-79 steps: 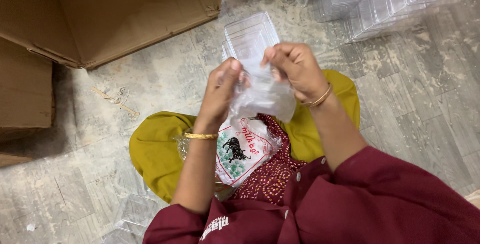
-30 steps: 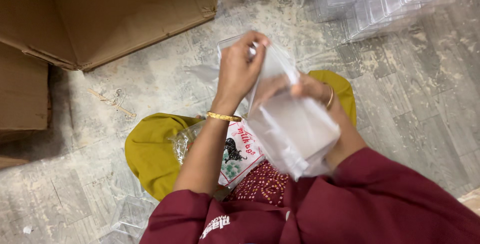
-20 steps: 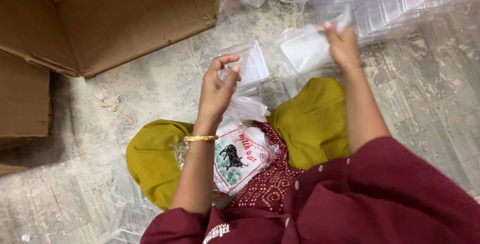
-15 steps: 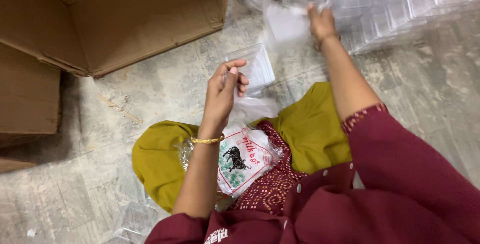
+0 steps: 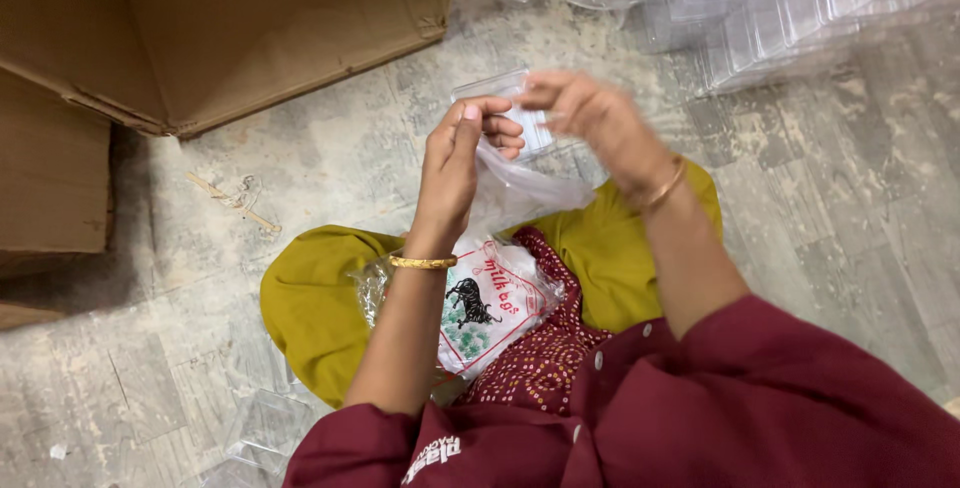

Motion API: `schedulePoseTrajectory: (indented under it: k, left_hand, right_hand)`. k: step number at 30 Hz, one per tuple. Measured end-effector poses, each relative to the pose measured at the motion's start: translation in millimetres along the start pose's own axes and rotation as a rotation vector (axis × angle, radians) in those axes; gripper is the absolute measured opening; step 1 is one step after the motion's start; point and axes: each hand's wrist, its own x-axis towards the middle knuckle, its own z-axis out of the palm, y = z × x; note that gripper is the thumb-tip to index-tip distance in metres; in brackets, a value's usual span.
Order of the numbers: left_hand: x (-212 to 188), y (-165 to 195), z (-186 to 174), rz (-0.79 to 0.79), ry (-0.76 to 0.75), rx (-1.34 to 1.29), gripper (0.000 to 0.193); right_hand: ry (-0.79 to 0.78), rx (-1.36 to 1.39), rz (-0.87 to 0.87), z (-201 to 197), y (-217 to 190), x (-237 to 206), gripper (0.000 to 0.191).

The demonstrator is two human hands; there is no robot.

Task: The person sits on the floor and packs clear plastic containers one at a time into printed plastic bags, then sets the filled bags aside with other completed bags. The person repeatedly opens a bag, inserts a container, and places the bagged container on a pile.

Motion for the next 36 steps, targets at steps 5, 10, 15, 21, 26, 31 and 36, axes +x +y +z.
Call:
schedulePoseTrajectory:
  k: [5,10,15,21,26,31,36]
  left_hand:
    - [-8,8,7,0.122,0.028,0.141,0.040]
    - [-25,15,1,0.107,0.024,0.144,0.040]
    - [-23,10,0,0.161,0.051,0.137,0.027]
    - [-21,0,-4,0.076,0.082,0.253,0.024]
    - [-18,-12,-7,0.175,0.152,0.099,0.016]
    - [-17,-19,-10,0.079,0.155,0.040,0.018]
    - [-21,-17,-14,-0.078,-0.048,0.034,0.030]
  right_hand:
    - [0.143,-0.361,0.180,45,2,-20,0.041]
    - [0.285,-0.258,0.154,36,28,-25,0.020]
    - [0.348,-0.228,0.214,34,35,-32,0.013]
    - [0.301,0.014,0.204,38,32,-30,0.014]
    - [0.308,-0.177,0.249,36,31,-29,0.011]
    - [0.252,-0.389,0.271,40,24,-31,0.025]
    - [0.279,-0.443,0.077,39,30,-28,0.025]
